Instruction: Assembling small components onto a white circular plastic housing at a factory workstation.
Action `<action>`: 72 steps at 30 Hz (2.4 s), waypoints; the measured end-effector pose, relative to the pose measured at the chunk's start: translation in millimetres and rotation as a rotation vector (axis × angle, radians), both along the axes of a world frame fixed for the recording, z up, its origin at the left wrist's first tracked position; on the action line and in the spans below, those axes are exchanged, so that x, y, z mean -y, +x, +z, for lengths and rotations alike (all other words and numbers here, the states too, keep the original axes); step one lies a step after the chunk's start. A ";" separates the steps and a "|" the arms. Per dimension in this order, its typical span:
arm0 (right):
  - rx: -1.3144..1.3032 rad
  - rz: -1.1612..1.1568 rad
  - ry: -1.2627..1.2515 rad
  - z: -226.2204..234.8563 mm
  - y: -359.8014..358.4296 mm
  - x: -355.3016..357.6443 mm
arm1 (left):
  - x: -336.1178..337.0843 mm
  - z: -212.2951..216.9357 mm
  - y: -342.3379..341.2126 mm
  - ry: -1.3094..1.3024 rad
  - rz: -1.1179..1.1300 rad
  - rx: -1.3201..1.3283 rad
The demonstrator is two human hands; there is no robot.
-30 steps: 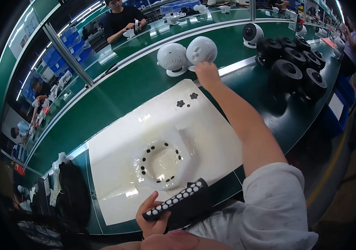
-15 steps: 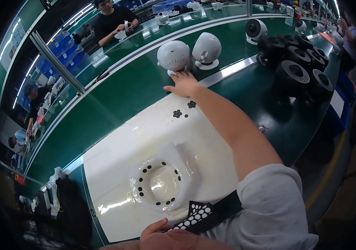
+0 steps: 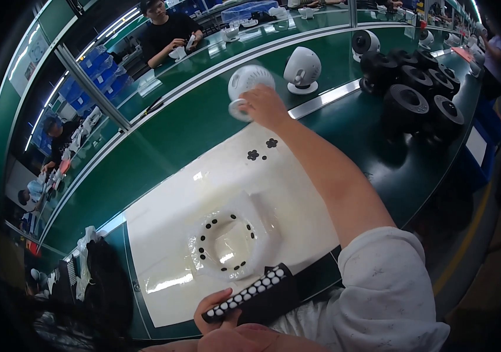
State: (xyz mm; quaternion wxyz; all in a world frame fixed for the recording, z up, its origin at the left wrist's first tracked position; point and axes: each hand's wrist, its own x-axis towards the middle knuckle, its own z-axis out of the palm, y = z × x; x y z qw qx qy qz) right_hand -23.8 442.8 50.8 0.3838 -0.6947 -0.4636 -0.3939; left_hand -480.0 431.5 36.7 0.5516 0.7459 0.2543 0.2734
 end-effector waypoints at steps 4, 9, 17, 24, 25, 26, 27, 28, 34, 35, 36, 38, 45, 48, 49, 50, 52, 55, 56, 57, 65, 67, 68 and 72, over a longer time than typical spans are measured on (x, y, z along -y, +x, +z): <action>-0.260 0.159 0.251 50.3 -87.2 12.3 | -7.4 6.3 5.8 0.151 -0.180 0.094; -1.213 0.876 0.170 74.9 -172.8 49.1 | -3.0 13.5 7.8 0.285 -0.152 0.182; -1.231 1.022 -0.267 56.0 -252.0 84.9 | -8.2 0.8 -1.7 0.233 -0.090 0.242; -1.494 1.027 -0.296 59.0 -233.6 89.4 | -14.6 -4.1 1.7 0.112 -0.121 0.300; -1.488 0.985 -0.416 66.0 -228.0 90.4 | -17.8 -8.6 2.0 0.128 -0.133 0.325; -1.473 0.943 -0.531 76.2 -226.4 93.8 | -19.0 -9.5 1.2 0.093 -0.123 0.342; -1.263 0.785 -0.573 77.9 -227.1 97.3 | -19.1 -9.9 0.0 0.058 -0.116 0.361; -0.875 0.604 -0.491 78.7 -231.7 103.0 | -18.4 -10.1 -1.5 0.016 -0.120 0.393; -0.249 0.839 -0.600 97.1 -261.9 135.2 | -13.4 -9.6 -2.5 -0.186 -0.056 0.568; -0.130 0.849 -0.656 95.5 -265.9 137.1 | -13.6 -10.1 -3.2 -0.191 -0.086 0.574; -0.090 0.820 -0.712 89.4 -268.7 136.0 | -14.5 -10.0 -3.1 -0.192 -0.090 0.574; -0.163 0.849 -0.698 82.9 -267.8 130.3 | -15.8 -6.5 -1.7 -0.239 -0.140 0.567; -0.650 0.796 -0.746 90.8 -270.1 126.6 | -14.6 -8.4 -3.3 -0.272 -0.084 0.491; -0.817 0.782 -0.643 89.0 -268.0 129.4 | -13.4 -8.4 -0.7 -0.189 -0.035 0.532; -0.781 0.783 -0.650 89.0 -265.2 130.4 | -13.3 -9.3 -0.8 -0.166 -0.015 0.524; -0.745 0.784 -0.655 89.7 -263.8 130.5 | -13.3 -9.7 -1.4 -0.141 0.005 0.515; -0.710 0.748 -0.717 97.3 -265.3 133.1 | -16.6 -14.1 -3.7 -0.068 -0.011 0.510; -0.553 0.746 -0.720 95.3 -262.1 135.4 | -15.2 -12.2 -4.1 -0.064 -0.015 0.517; -0.434 0.782 -0.664 92.7 -260.2 135.6 | -13.6 -11.1 -3.4 -0.133 0.002 0.529; -0.434 0.781 -0.664 91.0 -260.0 134.3 | -12.9 -10.9 -2.5 -0.134 0.002 0.530; -0.265 0.783 -0.455 83.6 -271.8 130.7 | -14.8 -11.2 -3.7 -0.111 0.031 0.535; -0.259 0.782 -0.439 83.0 -272.8 128.2 | -15.2 -10.4 -3.5 -0.125 0.021 0.538; -0.254 0.774 -0.425 82.7 -272.2 127.9 | -15.2 -10.2 -1.2 -0.142 0.005 0.540; -0.279 0.796 -0.528 82.1 -264.5 125.4 | -12.2 -12.5 -2.3 -0.195 0.079 0.521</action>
